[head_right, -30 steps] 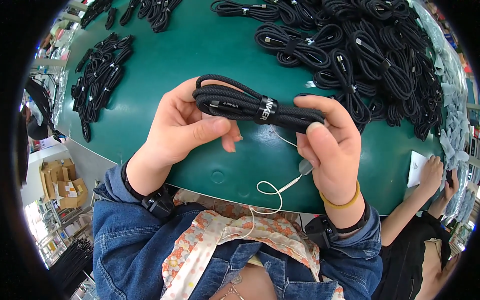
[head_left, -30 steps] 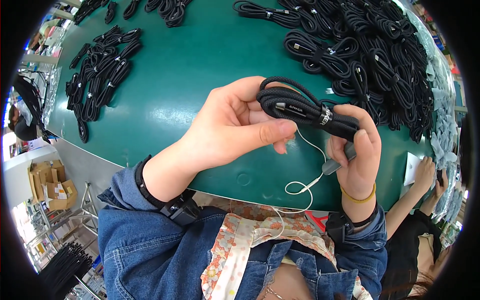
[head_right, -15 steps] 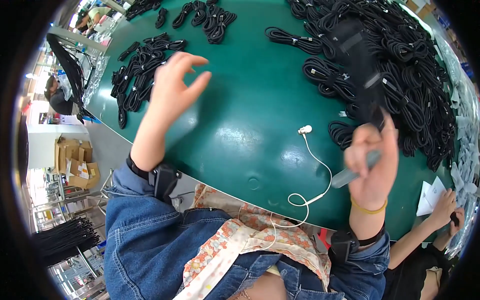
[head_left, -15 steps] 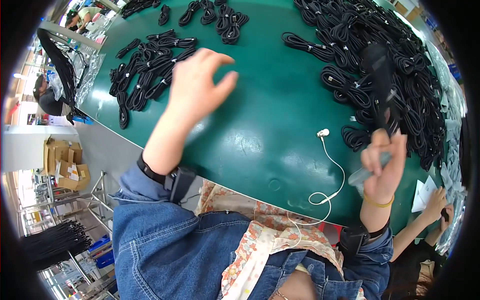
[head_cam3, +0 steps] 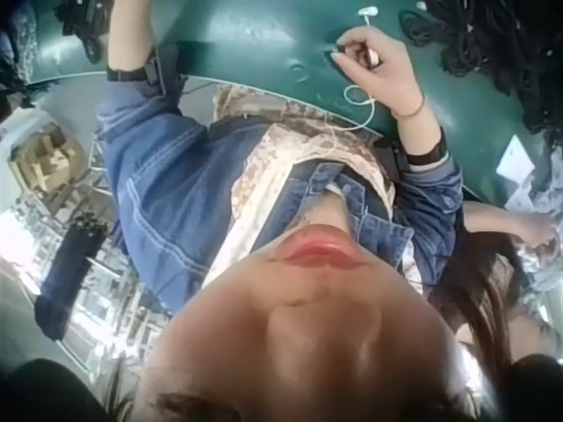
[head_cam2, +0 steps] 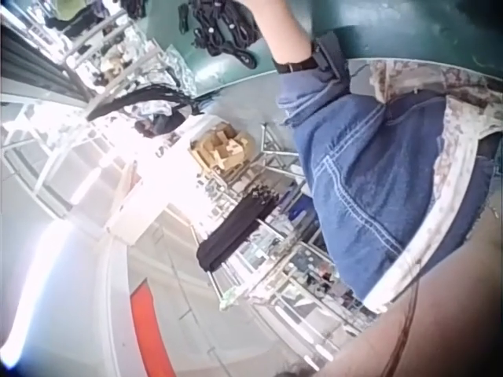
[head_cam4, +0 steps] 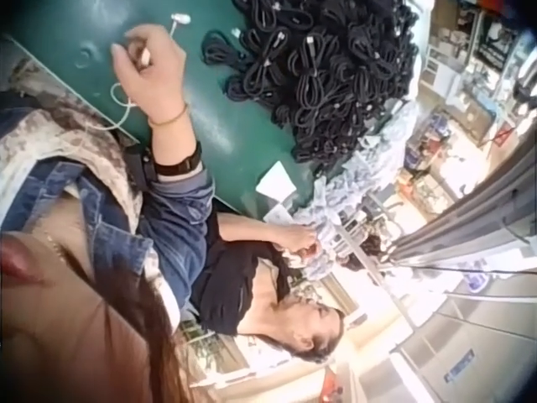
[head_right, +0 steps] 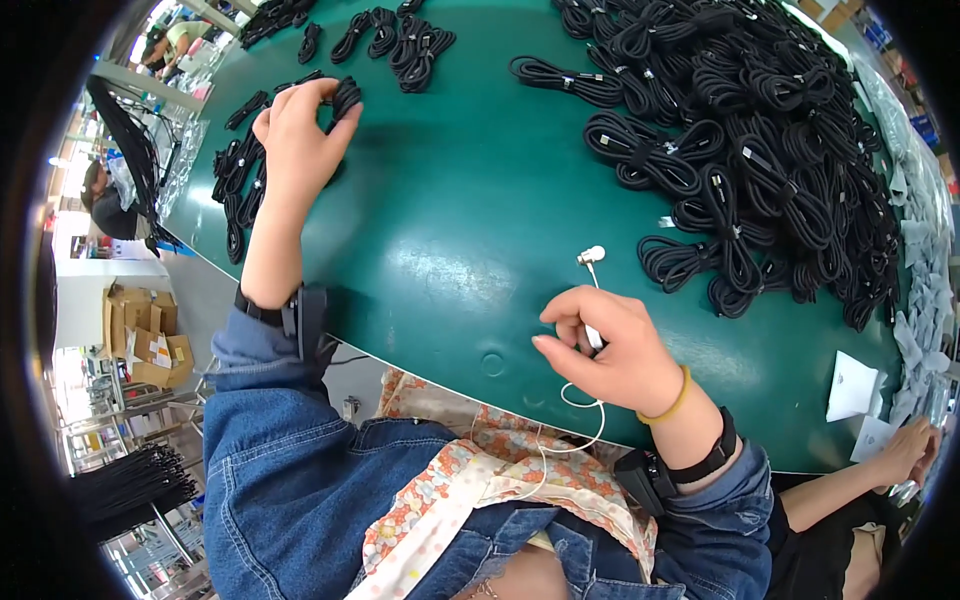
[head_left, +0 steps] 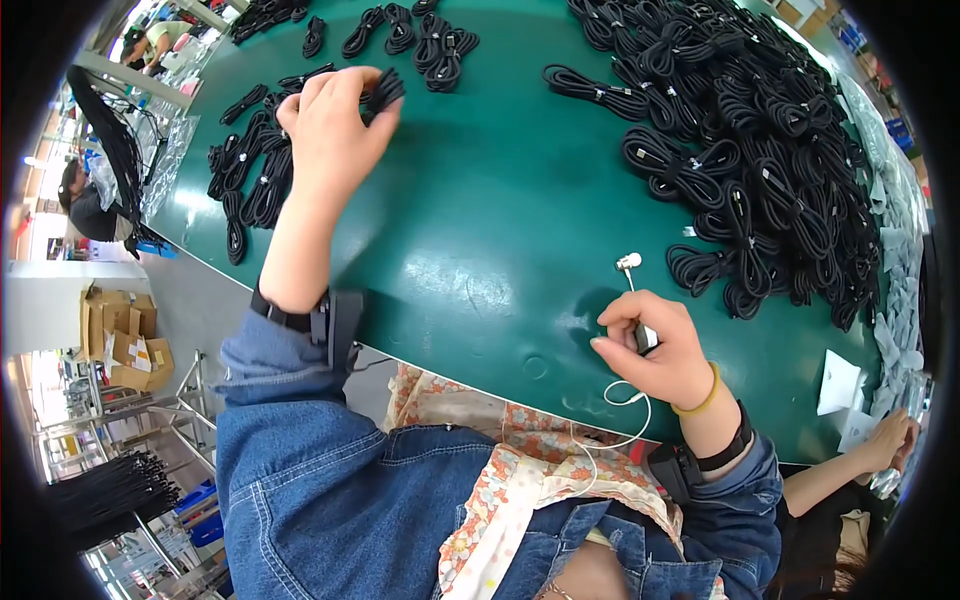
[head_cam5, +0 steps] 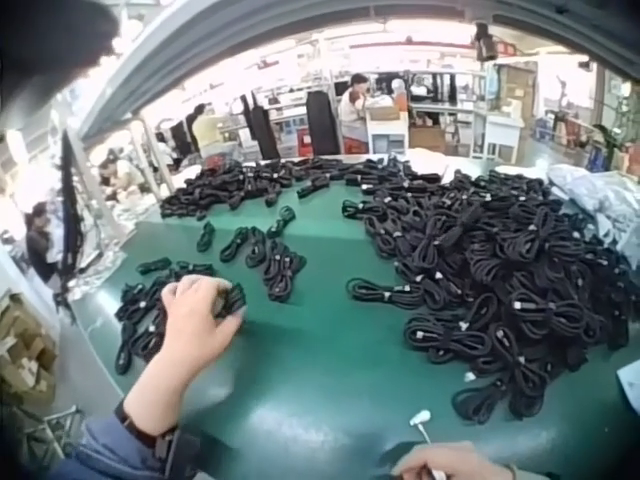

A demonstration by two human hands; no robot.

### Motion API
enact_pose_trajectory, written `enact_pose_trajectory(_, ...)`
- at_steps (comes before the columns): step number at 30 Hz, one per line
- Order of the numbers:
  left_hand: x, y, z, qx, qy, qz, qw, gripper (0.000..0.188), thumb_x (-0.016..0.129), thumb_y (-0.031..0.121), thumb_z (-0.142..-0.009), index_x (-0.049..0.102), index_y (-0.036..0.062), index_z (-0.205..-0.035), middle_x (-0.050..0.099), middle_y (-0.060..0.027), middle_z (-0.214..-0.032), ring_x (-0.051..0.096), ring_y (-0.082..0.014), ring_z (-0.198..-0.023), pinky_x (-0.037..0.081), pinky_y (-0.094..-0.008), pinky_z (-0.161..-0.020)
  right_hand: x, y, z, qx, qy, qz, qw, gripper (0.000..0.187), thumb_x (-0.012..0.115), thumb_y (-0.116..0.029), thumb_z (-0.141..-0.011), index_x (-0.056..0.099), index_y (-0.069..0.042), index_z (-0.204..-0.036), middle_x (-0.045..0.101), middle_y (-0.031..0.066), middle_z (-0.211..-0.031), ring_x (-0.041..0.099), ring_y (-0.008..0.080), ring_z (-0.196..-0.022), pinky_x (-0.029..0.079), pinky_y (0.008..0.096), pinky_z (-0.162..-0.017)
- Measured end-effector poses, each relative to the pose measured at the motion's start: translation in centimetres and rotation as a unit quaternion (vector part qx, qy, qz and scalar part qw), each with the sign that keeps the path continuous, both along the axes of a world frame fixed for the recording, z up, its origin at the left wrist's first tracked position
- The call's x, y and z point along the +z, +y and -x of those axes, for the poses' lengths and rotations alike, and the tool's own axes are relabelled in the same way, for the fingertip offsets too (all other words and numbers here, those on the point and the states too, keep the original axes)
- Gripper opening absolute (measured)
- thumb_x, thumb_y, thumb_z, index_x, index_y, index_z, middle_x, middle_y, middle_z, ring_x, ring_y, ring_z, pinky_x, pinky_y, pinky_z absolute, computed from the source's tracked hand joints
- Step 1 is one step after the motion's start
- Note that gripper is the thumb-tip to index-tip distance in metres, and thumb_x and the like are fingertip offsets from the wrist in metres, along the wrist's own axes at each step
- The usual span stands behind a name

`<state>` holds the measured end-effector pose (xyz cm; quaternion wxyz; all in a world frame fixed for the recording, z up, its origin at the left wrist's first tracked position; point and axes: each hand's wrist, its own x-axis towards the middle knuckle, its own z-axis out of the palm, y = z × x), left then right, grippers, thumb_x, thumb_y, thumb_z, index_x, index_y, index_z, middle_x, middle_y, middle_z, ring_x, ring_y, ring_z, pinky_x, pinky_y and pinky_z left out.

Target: The person picks up a bundled cable from a pile, turns it over by hand, and presses a handheld device against it. This process is repeated with several more cables from the table.

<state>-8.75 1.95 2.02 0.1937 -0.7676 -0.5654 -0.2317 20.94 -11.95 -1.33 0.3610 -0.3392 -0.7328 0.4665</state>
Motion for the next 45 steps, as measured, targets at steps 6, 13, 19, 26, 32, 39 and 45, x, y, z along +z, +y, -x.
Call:
enact_pose_trajectory(6,1.4,-6.0,-8.5,-0.322,-0.607,0.270,0.675,0.026,0.061,0.002,-0.071,0.046,0.0019,-0.093,0.055,-0.0068,-0.089,0.054,-0.0104,-0.079,0.044,-0.0241,-0.068,-0.2,-0.2,0.4,-0.048,0.000,0.102,0.994,0.033,0.057,0.005,-0.068,0.044,0.001,-0.097,0.046,0.0002,-0.060,0.038,0.0065,-0.049,0.027,0.0206,-0.044)
enact_pose_trajectory(13,-0.5,-7.2,-11.1,-0.409,-0.709,0.396,0.417,0.036,0.058,0.006,-0.071,0.039,-0.0001,-0.101,0.049,-0.0217,-0.096,0.056,-0.0218,-0.070,0.047,-0.0308,-0.063,0.0,-0.4,-0.4,-0.167,0.258,0.211,0.928,0.032,0.049,-0.012,-0.079,0.037,0.002,-0.104,0.047,0.0054,-0.063,0.034,0.0056,-0.039,0.027,0.0190,-0.038)
enact_pose_trajectory(19,-1.6,-6.9,-11.2,-0.425,-0.691,0.434,0.391,0.036,0.058,0.001,-0.071,0.040,0.0001,-0.103,0.050,-0.0162,-0.100,0.055,-0.0168,-0.079,0.046,-0.0265,-0.067,1.2,-0.2,-0.9,-0.137,0.382,0.256,0.877,0.041,0.049,-0.023,-0.080,0.035,0.004,-0.108,0.050,0.0098,-0.072,0.032,0.0044,-0.037,0.027,0.0175,-0.036)
enact_pose_trajectory(26,-1.2,-7.3,-11.4,-0.358,-0.658,0.475,0.463,0.048,0.063,0.001,-0.064,0.041,0.0016,-0.106,0.049,-0.0158,-0.103,0.052,-0.0167,-0.088,0.043,-0.0286,-0.078,1.2,-0.7,-1.8,-0.194,0.293,0.128,0.927,0.047,0.056,-0.008,-0.074,0.035,0.007,-0.113,0.054,0.0130,-0.095,0.054,0.0115,-0.077,0.044,0.0205,-0.066)
enact_pose_trajectory(32,-0.9,-7.4,-11.3,-0.362,-0.646,0.477,0.474,0.051,0.065,-0.002,-0.061,0.043,0.0002,-0.107,0.051,-0.0143,-0.101,0.050,-0.0184,-0.096,0.040,-0.0295,-0.084,1.2,-1.0,-2.0,-0.197,0.266,0.097,0.939,0.052,0.058,-0.008,-0.073,0.033,0.009,-0.115,0.052,0.0156,-0.101,0.053,0.0178,-0.091,0.042,0.0257,-0.079)
enact_pose_trajectory(39,-1.1,-7.3,-11.1,-0.357,-0.629,0.486,0.491,0.050,0.065,-0.002,-0.062,0.043,0.0001,-0.106,0.051,-0.0145,-0.101,0.050,-0.0188,-0.096,0.040,-0.0300,-0.084,0.6,-0.8,-1.8,-0.161,0.284,0.058,0.944,0.060,0.061,-0.001,-0.068,0.028,0.009,-0.118,0.048,0.0176,-0.106,0.049,0.0201,-0.098,0.041,0.0265,-0.081)
enact_pose_trajectory(45,-1.3,-7.2,-11.3,-0.363,-0.626,0.482,0.495,0.048,0.065,-0.002,-0.063,0.043,0.0003,-0.106,0.051,-0.0145,-0.102,0.050,-0.0191,-0.096,0.039,-0.0306,-0.085,0.7,-0.1,-1.8,-0.128,0.210,-0.042,0.968,0.074,0.062,0.011,-0.060,0.022,0.007,-0.121,0.041,0.0171,-0.113,0.045,0.0208,-0.104,0.040,0.0262,-0.082)
